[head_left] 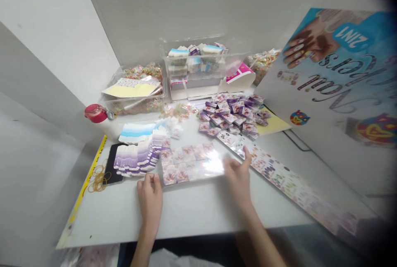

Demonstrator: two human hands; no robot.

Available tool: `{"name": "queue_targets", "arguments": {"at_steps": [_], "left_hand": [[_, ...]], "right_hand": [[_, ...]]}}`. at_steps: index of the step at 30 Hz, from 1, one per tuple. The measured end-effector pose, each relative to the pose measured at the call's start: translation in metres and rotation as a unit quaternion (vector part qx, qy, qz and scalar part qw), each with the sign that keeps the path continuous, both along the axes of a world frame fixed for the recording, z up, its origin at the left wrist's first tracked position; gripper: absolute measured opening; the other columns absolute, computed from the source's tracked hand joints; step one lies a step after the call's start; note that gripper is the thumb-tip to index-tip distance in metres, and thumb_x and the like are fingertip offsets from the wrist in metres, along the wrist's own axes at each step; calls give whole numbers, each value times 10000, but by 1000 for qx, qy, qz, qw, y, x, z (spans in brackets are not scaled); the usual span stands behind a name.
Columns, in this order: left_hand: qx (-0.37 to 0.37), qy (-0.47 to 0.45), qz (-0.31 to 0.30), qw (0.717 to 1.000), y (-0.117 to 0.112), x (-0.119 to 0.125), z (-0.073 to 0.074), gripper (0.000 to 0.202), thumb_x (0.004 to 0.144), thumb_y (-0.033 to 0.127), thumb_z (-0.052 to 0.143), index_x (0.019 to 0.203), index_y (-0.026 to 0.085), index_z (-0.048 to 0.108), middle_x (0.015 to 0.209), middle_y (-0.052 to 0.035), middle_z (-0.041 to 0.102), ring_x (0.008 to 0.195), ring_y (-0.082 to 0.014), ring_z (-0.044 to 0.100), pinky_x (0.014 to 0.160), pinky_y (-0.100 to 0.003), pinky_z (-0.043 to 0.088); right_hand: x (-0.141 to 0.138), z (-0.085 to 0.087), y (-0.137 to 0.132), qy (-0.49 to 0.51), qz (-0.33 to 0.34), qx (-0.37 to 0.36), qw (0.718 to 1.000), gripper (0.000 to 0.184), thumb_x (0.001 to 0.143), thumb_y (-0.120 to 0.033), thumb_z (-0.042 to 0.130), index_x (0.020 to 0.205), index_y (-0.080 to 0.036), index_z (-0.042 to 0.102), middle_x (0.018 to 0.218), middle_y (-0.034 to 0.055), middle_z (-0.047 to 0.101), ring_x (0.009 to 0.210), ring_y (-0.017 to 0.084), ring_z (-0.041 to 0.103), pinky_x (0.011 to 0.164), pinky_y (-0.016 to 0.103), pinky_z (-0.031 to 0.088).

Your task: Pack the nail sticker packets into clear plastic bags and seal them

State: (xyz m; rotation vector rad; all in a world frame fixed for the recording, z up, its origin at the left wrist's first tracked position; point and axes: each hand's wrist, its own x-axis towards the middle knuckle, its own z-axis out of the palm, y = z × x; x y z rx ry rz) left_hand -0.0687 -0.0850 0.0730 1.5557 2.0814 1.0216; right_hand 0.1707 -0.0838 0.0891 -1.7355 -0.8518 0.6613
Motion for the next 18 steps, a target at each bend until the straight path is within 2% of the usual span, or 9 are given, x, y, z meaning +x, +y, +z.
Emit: {"name": "queue_targets", "arguments": {"at_steps": [3,7,12,15,18], "left_hand": [[-1,11,-15,1000,5,-4,-3,239,823,359,469,648,221,558,660,-35,593,723,-227,497,718,-339,369],[-15,7,-23,1000,10,-6,-8,212,773,339,540,599,226,584,676,-23,646,733,-228,532,726,-342,372],[-5,-13,-4,1000,12,-4,-14,133,769,339,546,767,225,614,738,-17,680,728,-205,601,696,-321,420],[10,-20,1,1000,12,-3,-15,145,776,341,538,807,217,608,733,-16,680,698,-192,619,664,-306,441],[23,-18,0,1000,10,-2,-15,146,771,333,547,809,225,638,753,-29,690,722,-207,616,692,-329,450]], "right_hand": [[-1,-3,3,-3,-11,-8,1000,762,821,-384,538,1457,-207,158,715,-39,596,583,141,528,612,278,409],[1,-15,9,30,-29,8,999,854,753,-367,605,1451,-184,148,675,-53,572,561,140,523,583,269,424],[7,-27,14,81,-25,17,996,969,701,-366,658,1455,-145,90,679,-46,574,519,131,507,530,254,435],[8,-27,15,93,-40,7,995,1042,654,-373,690,1465,-186,63,774,-31,563,509,119,507,486,245,439],[6,-23,14,87,-51,14,995,1048,650,-357,688,1471,-216,52,808,-26,576,530,118,496,493,243,449]]}}
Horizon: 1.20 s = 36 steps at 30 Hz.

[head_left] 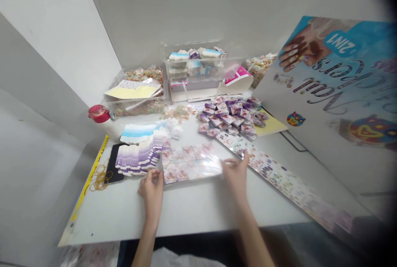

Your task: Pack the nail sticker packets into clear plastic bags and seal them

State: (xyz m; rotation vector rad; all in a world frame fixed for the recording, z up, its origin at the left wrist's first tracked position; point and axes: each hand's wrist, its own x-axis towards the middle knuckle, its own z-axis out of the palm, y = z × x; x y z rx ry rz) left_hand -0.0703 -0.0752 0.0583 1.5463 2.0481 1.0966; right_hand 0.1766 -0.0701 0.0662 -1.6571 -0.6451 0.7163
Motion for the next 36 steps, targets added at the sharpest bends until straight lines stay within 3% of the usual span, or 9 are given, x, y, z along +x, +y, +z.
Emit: {"name": "queue_targets", "arguments": {"at_steps": [7,11,17,20,22,25,28,31,36], "left_hand": [[12,9,-19,1000,-7,-3,-2,154,752,312,568,791,223,687,774,-55,700,763,-236,590,750,-371,440],[4,16,-31,999,-3,-6,-4,77,711,257,592,722,226,661,712,-34,678,731,-227,578,719,-353,427],[14,6,-22,1000,0,-14,-3,340,725,265,579,1059,206,551,719,15,571,673,-178,569,648,-295,446],[75,27,-6,997,-9,-13,6,279,830,269,482,1095,195,528,848,-36,575,771,-184,580,689,-306,473],[155,73,-31,985,-17,-7,15,227,862,233,464,1067,191,551,907,-68,591,850,-194,580,746,-321,481],[216,157,-172,948,-24,10,27,281,865,181,496,1140,199,550,1022,-92,642,1009,-214,580,891,-364,459],[170,232,-301,909,-24,27,29,454,889,241,491,1337,198,425,1298,-109,560,1270,-255,440,1038,-434,368],[115,296,-312,896,-20,34,21,549,916,346,450,1414,158,313,1421,-116,439,1351,-270,329,1064,-460,349],[112,389,-306,862,-20,24,12,540,931,376,416,1413,153,319,1440,-87,415,1362,-246,312,1077,-423,351]], "right_hand": [[-6,12,-10,-27,19,-34,999,969,732,-373,613,1486,-176,38,817,0,683,753,187,600,732,317,451],[-10,19,-17,-78,8,-61,995,907,761,-427,586,1485,-177,101,850,31,697,735,206,614,721,329,435],[-10,21,-27,-47,41,-73,995,890,799,-415,539,1486,-218,9,959,52,693,655,186,606,618,305,452],[-11,21,-30,-67,37,-45,996,870,825,-386,519,1481,-241,-34,1032,58,668,691,191,607,609,314,465],[-16,20,-32,-139,29,3,990,831,847,-355,505,1480,-243,-22,1098,76,637,849,221,610,703,360,481],[-26,12,-34,-270,95,102,953,711,872,-289,489,1469,-245,106,1127,85,631,1059,249,560,879,449,443],[-35,-2,-32,-386,213,174,880,556,892,-220,465,1409,-265,268,1127,74,646,1105,242,559,943,493,424],[-35,-15,-31,-465,265,187,823,495,903,-168,437,1375,-244,311,1176,82,630,1145,231,553,965,501,433],[-24,-29,-35,-519,252,158,801,476,902,-144,409,1369,-196,331,1241,104,598,1196,239,526,980,479,456]]}}
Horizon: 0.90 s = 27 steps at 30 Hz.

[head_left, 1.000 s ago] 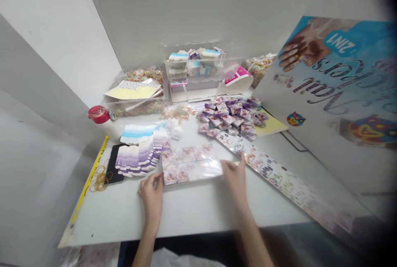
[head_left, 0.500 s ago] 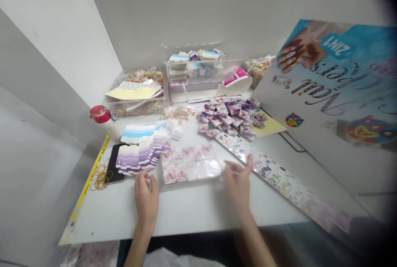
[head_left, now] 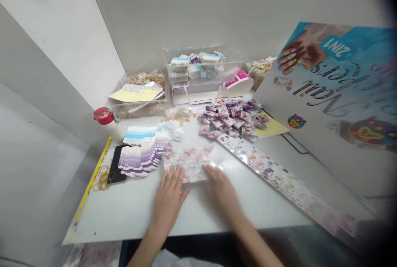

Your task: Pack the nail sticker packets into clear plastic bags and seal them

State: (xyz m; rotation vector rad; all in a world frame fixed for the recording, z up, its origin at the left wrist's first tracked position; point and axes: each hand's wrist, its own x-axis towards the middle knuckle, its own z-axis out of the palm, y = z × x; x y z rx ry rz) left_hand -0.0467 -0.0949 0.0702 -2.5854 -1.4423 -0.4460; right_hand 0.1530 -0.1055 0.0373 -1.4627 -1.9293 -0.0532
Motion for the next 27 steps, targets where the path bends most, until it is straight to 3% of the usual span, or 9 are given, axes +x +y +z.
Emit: {"name": "queue_targets", "arguments": {"at_steps": [3,7,10,12,15,18,21,24,27], "left_hand": [[24,43,-25,998,-15,-7,2,562,918,400,439,1402,132,342,1429,-85,432,1343,-234,349,1064,-388,372],[52,68,-86,993,-56,-18,0,625,870,511,473,1362,130,417,1404,-92,468,1311,-251,397,1040,-365,393],[85,58,-134,986,-80,-33,-3,404,925,299,454,1321,228,475,1358,-26,525,1291,-206,423,1044,-327,379],[99,41,-175,979,-84,-43,0,387,929,138,403,1278,260,516,1307,4,569,1283,-176,430,1038,-304,380],[99,17,-251,963,-76,-52,15,357,910,123,434,1209,265,567,1247,8,604,1268,-205,444,1004,-332,424],[70,-9,-289,955,-64,-53,43,395,827,113,555,1195,257,559,1250,-36,596,1254,-253,456,981,-391,451],[-5,-105,-288,952,-50,-49,73,597,753,91,583,1305,250,423,1237,-89,598,1150,-229,544,934,-379,484],[-181,-224,-185,939,-27,-45,93,706,709,114,585,1349,280,337,1182,-68,626,1022,-202,608,867,-332,515],[-391,-323,-75,859,7,-41,94,648,760,217,595,1346,284,327,1172,-69,624,1033,-229,608,698,-270,543]], "right_hand": [[7,-3,-16,-4,-12,-9,1000,468,899,-168,417,1360,-213,355,1228,90,610,1161,239,556,959,461,481],[13,4,-62,26,-2,-27,999,464,880,-168,441,1330,-267,395,1170,57,648,1066,226,617,907,433,514],[13,16,-101,72,10,-66,995,454,858,-164,464,1296,-282,432,1133,51,663,1037,237,628,868,432,524],[12,25,-119,116,4,-72,991,426,853,-181,475,1264,-292,454,1057,47,682,978,237,647,823,418,539],[11,39,-125,204,-51,-60,976,424,842,-220,513,1255,-277,438,893,39,670,820,213,663,737,377,555],[15,64,-112,293,-125,-29,947,501,823,-253,559,1289,-254,378,790,8,591,690,177,626,678,349,545],[20,97,-93,353,-186,14,917,473,816,-327,568,1256,-273,401,826,24,543,705,194,604,687,389,529],[25,123,-76,390,-229,46,891,375,800,-397,580,1135,-252,498,891,65,522,776,226,585,708,414,510],[34,129,-60,443,-228,46,866,382,752,-413,639,1067,-232,524,886,47,523,787,197,557,706,356,489]]}}
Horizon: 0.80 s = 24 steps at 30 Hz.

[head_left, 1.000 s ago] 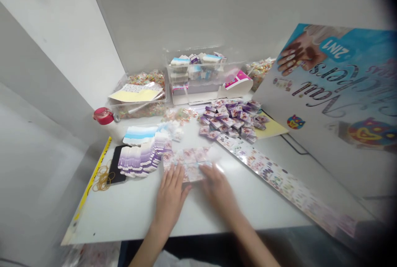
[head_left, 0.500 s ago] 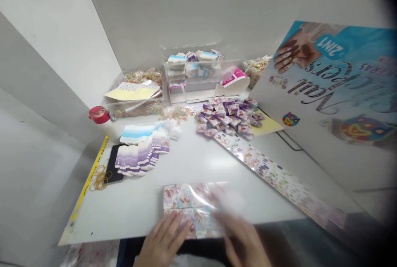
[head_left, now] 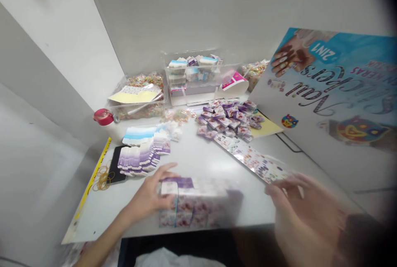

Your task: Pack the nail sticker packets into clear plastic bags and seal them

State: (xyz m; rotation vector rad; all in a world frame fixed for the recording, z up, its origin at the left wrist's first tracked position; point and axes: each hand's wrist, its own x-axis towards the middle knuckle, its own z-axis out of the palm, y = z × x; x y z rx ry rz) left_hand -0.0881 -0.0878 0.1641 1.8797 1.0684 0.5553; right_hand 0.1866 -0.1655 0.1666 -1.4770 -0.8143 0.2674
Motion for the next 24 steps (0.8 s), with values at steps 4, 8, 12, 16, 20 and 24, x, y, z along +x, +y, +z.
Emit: {"name": "queue_targets", "arguments": {"at_steps": [4,8,12,16,20,24], "left_hand": [[-111,-63,5,992,44,2,-28,570,826,382,554,1328,218,338,1100,-99,639,1009,-236,615,655,-267,515],[-30,27,18,999,65,1,-51,393,831,320,520,1211,222,511,1069,-73,653,1012,-231,605,772,-335,501],[44,73,75,993,59,7,-42,279,840,267,487,1088,251,612,1008,-37,671,1081,-242,539,1014,-479,323],[51,43,104,992,30,31,-26,269,833,362,538,1059,260,642,1020,-36,657,993,-211,567,934,-377,406],[16,28,142,989,4,59,-30,216,815,409,560,831,226,673,844,-28,670,889,-212,575,861,-363,420],[15,60,170,984,1,70,-37,173,804,319,556,684,213,619,726,7,662,862,-212,564,951,-441,317]], "right_hand": [[10,-10,20,92,131,-66,985,268,745,-412,663,922,-233,572,892,22,574,723,142,547,664,282,471],[12,-17,33,86,254,-154,951,226,759,-429,646,812,-212,610,925,32,614,776,165,572,691,280,485],[10,-21,44,44,327,-224,917,225,789,-427,599,771,-203,612,794,16,616,773,170,568,686,263,464],[2,-25,54,15,411,-259,874,217,812,-398,561,759,-189,586,728,3,578,670,142,531,613,251,425],[-10,-32,64,3,456,-263,850,189,818,-361,526,769,-184,567,697,-9,562,618,126,499,573,242,392],[-20,-36,72,-30,461,-271,844,136,803,-299,499,761,-185,561,705,-14,562,638,127,505,598,240,389]]}}
